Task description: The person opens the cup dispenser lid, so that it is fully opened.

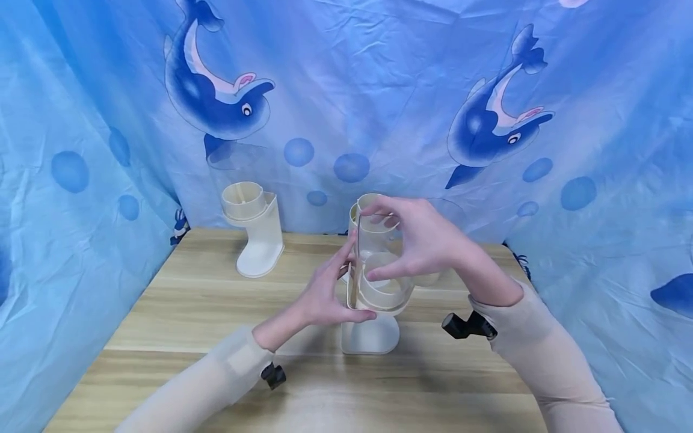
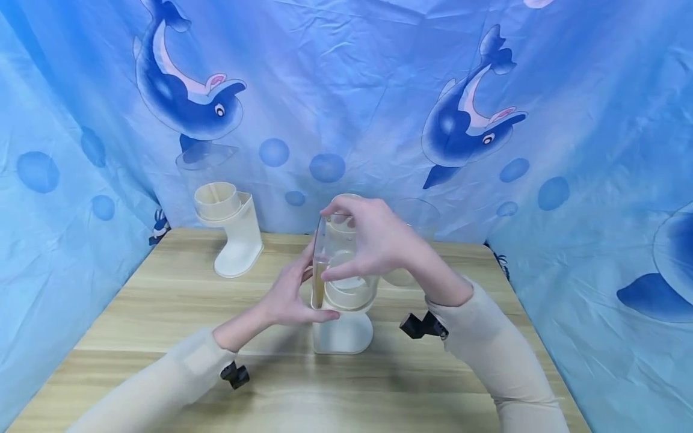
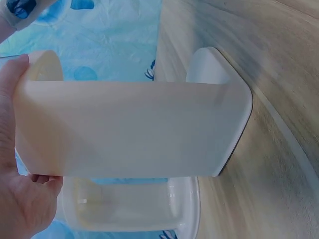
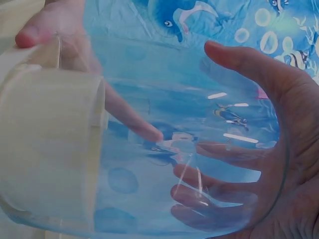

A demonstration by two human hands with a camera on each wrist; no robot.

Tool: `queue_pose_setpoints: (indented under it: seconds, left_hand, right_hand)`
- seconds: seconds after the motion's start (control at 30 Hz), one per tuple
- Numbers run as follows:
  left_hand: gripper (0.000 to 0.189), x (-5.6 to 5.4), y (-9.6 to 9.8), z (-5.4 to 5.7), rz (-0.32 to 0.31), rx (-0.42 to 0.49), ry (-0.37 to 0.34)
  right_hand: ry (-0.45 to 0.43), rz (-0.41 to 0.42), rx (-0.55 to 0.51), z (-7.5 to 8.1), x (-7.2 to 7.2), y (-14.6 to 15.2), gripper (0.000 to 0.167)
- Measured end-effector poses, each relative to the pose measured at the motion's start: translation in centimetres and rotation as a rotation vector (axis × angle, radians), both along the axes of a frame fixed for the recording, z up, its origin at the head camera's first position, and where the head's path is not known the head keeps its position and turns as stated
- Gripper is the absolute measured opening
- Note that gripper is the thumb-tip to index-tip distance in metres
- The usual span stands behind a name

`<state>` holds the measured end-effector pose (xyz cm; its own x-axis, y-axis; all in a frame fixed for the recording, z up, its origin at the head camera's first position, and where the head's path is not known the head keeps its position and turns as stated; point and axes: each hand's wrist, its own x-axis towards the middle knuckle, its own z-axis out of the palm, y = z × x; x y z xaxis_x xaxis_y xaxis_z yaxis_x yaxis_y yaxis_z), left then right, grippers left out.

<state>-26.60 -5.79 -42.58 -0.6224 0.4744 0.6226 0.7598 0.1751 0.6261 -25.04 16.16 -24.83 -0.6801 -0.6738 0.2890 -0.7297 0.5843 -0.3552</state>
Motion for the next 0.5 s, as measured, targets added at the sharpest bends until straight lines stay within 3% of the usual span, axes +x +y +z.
queue_pose_setpoints:
  seconds: [0.5]
  left_hand:
    - [0.151,-0.08,0.06,-0.13,-0.038,-0.005,-0.021]
  right_hand:
    - [-0.070,-0.002,0.034,0.76,-0.35,0.40,0.090]
